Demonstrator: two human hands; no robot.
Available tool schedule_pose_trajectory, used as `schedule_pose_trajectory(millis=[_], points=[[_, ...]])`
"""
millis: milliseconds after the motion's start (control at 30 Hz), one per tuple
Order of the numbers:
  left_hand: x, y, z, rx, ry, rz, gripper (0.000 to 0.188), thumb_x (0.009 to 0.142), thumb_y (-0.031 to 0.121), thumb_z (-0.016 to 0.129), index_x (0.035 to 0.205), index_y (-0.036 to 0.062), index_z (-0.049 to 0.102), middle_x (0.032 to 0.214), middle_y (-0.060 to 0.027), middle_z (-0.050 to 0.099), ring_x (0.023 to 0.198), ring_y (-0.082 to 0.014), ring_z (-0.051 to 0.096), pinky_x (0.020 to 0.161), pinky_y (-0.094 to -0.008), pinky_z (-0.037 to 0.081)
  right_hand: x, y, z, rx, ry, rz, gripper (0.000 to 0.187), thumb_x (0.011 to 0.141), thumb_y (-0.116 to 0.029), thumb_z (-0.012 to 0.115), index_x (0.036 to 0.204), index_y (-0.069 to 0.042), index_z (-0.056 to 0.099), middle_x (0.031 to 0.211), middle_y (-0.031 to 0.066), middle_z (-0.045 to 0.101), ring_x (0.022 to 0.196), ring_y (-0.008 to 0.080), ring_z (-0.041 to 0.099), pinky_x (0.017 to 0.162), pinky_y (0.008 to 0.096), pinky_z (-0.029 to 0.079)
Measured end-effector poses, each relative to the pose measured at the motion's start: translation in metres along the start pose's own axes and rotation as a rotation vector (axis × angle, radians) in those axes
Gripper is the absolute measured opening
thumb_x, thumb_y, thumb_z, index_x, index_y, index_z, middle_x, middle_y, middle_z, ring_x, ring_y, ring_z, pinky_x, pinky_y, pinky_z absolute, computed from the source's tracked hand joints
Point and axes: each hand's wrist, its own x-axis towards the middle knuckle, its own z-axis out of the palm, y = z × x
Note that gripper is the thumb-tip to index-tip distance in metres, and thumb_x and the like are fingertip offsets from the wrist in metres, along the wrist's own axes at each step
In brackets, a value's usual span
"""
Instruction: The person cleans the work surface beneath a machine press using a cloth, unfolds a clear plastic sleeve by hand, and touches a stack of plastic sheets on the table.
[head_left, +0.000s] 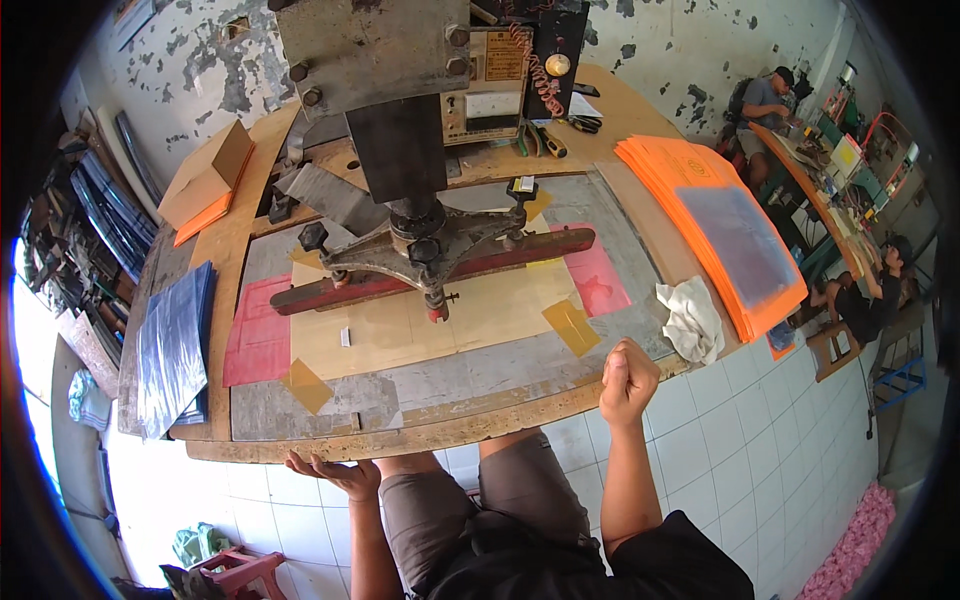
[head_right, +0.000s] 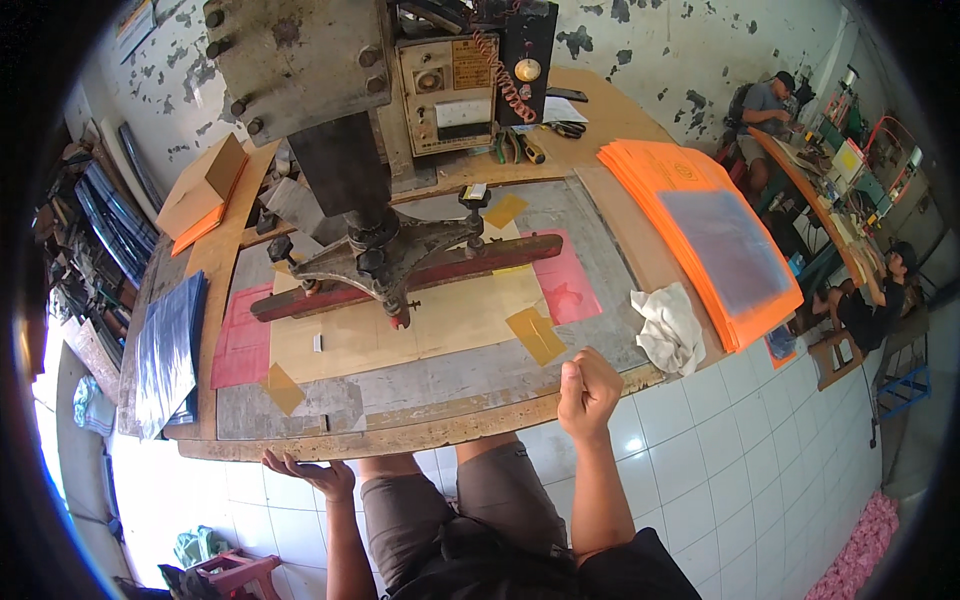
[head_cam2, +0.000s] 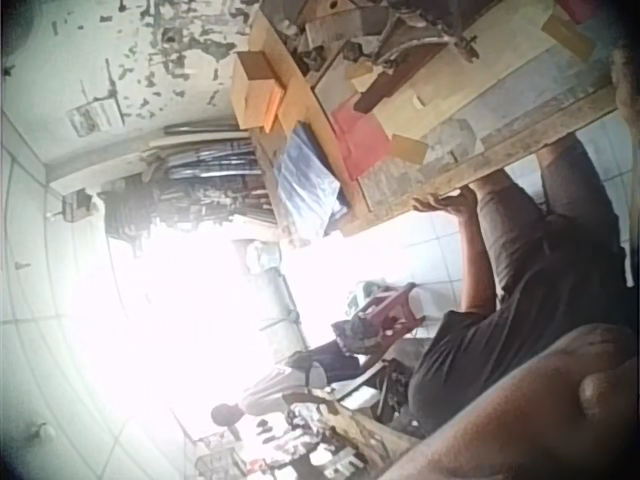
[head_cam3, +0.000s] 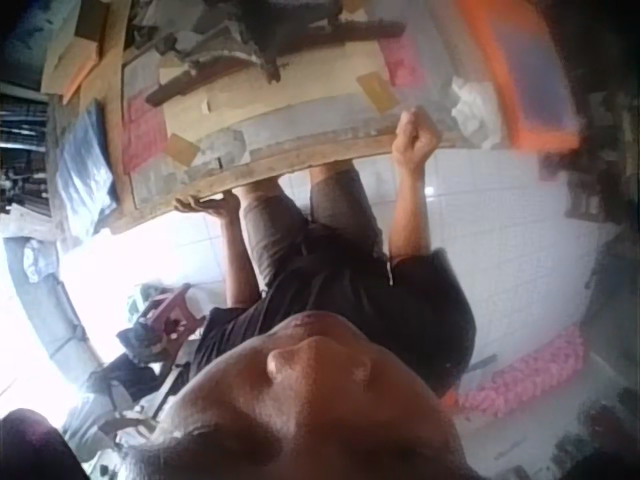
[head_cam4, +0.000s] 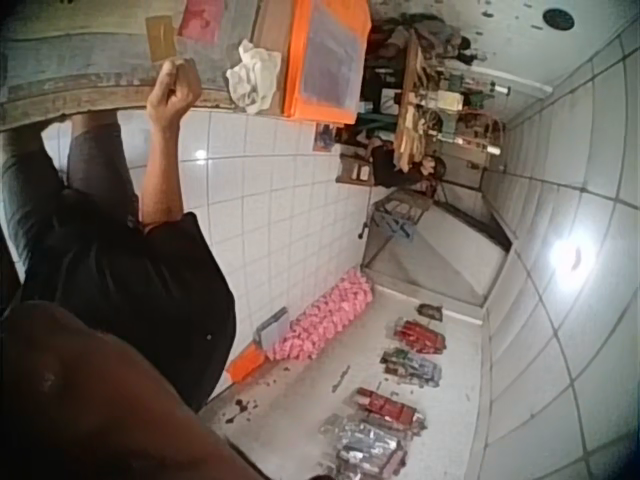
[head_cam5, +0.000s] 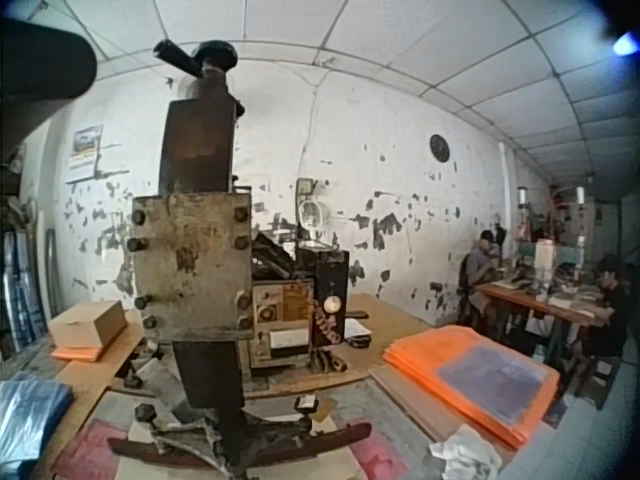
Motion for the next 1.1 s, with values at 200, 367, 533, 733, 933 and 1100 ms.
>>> schedule_pose_trajectory(millis=[200, 367, 533, 733, 933, 1100], points=[[-0.0036, -0.0026, 0.0012, 0.016, -0.005, -0.031, 0.096, 0.108, 0.074, 0.049, 0.176, 0.015, 0.015, 0.181, -0.0316, 0.011, 0.167, -0.0578, 0.008, 0.129, -0.0812, 0.007, -0.0013, 0.0018, -0.0005, -0.014, -0.005, 0.011, 0.049, 0.112, -0.017, 0.059, 0.068, -0.002, 0.041, 0.062, 0.0088, 0.039, 0.055, 0.024, 0.038, 0.055, 0.0412, 0.029], [-0.0001, 0.0006, -0.0011, 0.022, -0.015, -0.01, 0.094, 0.108, 0.063, 0.056, 0.176, 0.0142, 0.014, 0.181, -0.0316, 0.012, 0.167, -0.0571, 0.01, 0.129, -0.081, 0.008, -0.0008, 0.0011, -0.0005, -0.008, 0.0, 0.01, 0.047, 0.11, -0.013, 0.059, 0.068, -0.002, 0.04, 0.061, 0.0085, 0.039, 0.055, 0.0236, 0.038, 0.055, 0.0406, 0.029], [0.0018, 0.0017, -0.0017, 0.002, -0.01, -0.007, 0.093, 0.108, 0.052, 0.063, 0.176, 0.0139, 0.012, 0.181, -0.0313, 0.012, 0.167, -0.0569, 0.011, 0.129, -0.0809, 0.009, -0.002, 0.0018, -0.0008, -0.012, -0.003, 0.029, 0.046, 0.109, -0.012, 0.058, 0.068, -0.003, 0.04, 0.061, 0.0083, 0.039, 0.055, 0.0236, 0.039, 0.055, 0.0402, 0.03], [-0.0026, 0.0038, -0.0021, -0.007, -0.02, -0.052, 0.093, 0.108, 0.054, 0.063, 0.176, 0.0148, 0.013, 0.18, -0.0324, 0.013, 0.167, -0.0588, 0.01, 0.128, -0.0821, 0.01, -0.0019, -0.0005, 0.0011, -0.014, -0.011, 0.056, 0.047, 0.11, -0.013, 0.058, 0.068, -0.003, 0.04, 0.061, 0.0081, 0.04, 0.055, 0.0238, 0.039, 0.055, 0.0405, 0.03], [-0.0025, 0.0025, -0.0011, -0.035, -0.022, -0.038, 0.093, 0.107, 0.052, 0.064, 0.176, 0.0142, 0.014, 0.18, -0.0329, 0.012, 0.166, -0.0595, 0.009, 0.128, -0.0819, 0.009, -0.0007, 0.0003, -0.0012, -0.024, -0.006, 0.054, 0.047, 0.11, -0.014, 0.058, 0.068, -0.002, 0.041, 0.061, 0.0082, 0.04, 0.056, 0.0241, 0.039, 0.055, 0.0408, 0.03], [0.001, 0.0037, -0.0002, -0.029, -0.003, -0.02, 0.091, 0.105, 0.046, 0.068, 0.173, 0.012, 0.018, 0.18, -0.0335, 0.012, 0.167, -0.0577, 0.009, 0.13, -0.0806, 0.006, -0.0009, 0.0003, 0.0015, -0.032, -0.002, 0.064, 0.047, 0.11, -0.014, 0.057, 0.068, -0.002, 0.041, 0.061, 0.0085, 0.04, 0.055, 0.0242, 0.039, 0.055, 0.041, 0.03]])
